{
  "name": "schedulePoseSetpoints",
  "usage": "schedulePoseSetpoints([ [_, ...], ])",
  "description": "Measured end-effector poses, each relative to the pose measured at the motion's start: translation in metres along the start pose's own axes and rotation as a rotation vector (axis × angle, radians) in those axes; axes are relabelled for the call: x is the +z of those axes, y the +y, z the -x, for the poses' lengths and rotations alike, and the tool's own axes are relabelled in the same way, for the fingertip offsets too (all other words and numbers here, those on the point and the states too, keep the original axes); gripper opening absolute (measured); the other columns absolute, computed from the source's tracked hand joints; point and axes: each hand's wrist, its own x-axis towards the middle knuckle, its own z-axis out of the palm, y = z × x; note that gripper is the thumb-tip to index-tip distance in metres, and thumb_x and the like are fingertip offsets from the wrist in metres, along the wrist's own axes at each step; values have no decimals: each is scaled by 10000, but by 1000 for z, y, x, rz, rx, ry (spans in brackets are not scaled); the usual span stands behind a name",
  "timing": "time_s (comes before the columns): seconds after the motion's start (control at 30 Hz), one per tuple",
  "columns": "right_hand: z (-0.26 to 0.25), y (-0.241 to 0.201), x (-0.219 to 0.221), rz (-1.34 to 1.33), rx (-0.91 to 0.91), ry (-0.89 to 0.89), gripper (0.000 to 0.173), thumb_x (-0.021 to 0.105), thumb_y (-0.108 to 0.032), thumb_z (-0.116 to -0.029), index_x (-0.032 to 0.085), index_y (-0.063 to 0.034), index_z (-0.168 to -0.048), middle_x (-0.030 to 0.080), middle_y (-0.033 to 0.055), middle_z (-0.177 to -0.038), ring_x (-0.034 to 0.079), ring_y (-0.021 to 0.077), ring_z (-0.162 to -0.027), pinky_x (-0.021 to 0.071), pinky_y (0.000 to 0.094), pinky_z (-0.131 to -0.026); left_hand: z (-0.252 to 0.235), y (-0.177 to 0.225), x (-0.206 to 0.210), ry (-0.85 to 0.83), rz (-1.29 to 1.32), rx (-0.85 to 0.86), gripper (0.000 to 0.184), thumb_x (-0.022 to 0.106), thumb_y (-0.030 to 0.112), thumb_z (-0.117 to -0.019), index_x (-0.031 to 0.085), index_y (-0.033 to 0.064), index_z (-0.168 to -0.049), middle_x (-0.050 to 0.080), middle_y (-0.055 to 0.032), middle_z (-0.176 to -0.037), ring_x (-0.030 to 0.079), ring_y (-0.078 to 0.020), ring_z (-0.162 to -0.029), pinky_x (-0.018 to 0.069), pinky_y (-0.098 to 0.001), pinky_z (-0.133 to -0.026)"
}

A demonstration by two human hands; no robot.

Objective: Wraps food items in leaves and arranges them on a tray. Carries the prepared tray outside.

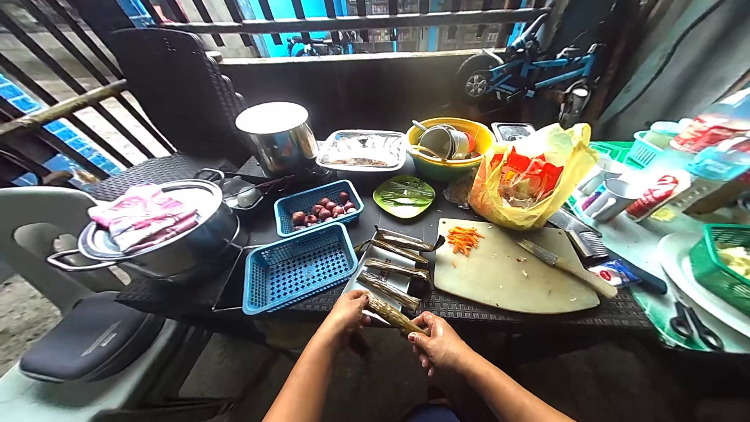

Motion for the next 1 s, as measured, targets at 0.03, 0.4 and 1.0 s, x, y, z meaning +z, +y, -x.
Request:
schedulePoseSetpoints([
  [0.03,-4,-1,2,2,0,13,272,594,-139,-1040,520,-57,-1289,626,42,-786,611,127,-540,553,293,-518,-4,-1,0,17,5,-34,296,480,158,-1093,513,35,-1361,609,-95,-885,556,-118,-542,489,-259,-494],
  [0.4,-35,-13,18,218,36,151,288,563,-252,-1063,604,-81,-1291,662,101,-889,632,173,-612,550,348,-578,-9,-2,8,302,-1013,98,374,458,254,-1077,642,114,-1371,565,-161,-1456,616,-344,-1261,514,-543,-1020],
  [1.0,-47,-16,27,627,-76,192,405,550,-391,-1057,622,-171,-1389,737,154,-1146,702,313,-1103,525,502,-984,1,-56,25,532,-1042,392,654,584,549,-940,585,165,-1470,551,-154,-1499,532,-422,-1329,446,-597,-1003],
])
